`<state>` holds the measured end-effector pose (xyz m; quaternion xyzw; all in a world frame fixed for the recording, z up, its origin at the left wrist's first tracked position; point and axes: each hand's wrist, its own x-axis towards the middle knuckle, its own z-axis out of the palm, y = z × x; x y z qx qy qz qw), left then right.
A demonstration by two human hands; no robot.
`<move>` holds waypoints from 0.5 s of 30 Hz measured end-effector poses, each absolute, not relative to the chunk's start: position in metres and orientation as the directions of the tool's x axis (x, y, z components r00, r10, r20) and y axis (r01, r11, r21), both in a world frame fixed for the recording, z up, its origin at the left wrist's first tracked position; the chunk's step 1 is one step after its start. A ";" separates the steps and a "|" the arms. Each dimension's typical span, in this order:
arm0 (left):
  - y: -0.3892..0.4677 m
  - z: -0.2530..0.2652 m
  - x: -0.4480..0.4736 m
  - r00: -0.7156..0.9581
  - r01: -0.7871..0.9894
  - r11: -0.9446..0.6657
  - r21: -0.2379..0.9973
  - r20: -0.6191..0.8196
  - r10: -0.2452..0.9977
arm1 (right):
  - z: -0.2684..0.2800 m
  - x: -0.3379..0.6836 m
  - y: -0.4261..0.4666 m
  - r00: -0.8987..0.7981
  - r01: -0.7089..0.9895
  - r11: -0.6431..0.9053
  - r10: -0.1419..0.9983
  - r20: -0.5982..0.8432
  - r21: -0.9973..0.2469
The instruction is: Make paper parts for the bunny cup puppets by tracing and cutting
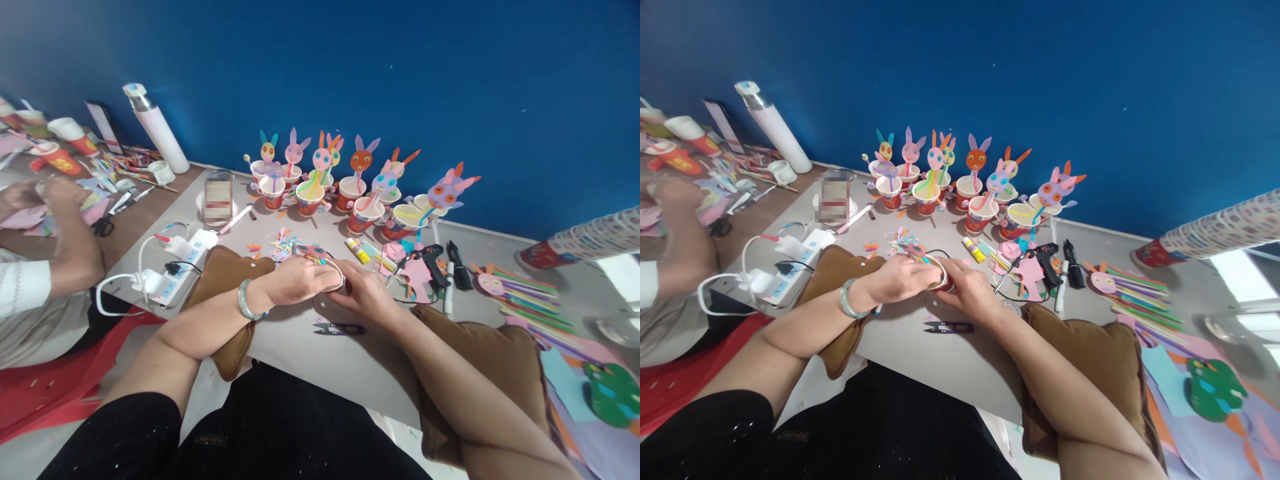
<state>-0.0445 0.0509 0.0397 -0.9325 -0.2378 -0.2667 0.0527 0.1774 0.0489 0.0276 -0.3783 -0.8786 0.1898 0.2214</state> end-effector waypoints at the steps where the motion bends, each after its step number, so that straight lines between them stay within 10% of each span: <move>1: 0.051 0.039 -0.045 0.747 0.467 -0.883 0.041 0.516 0.419 | 0.028 0.177 0.049 -0.621 0.575 0.643 0.746 0.241 -0.507; 15: 0.047 0.045 -0.041 0.737 0.414 -0.849 0.329 0.425 0.525 | 0.027 0.178 0.046 -0.638 0.594 0.649 0.740 0.212 -0.476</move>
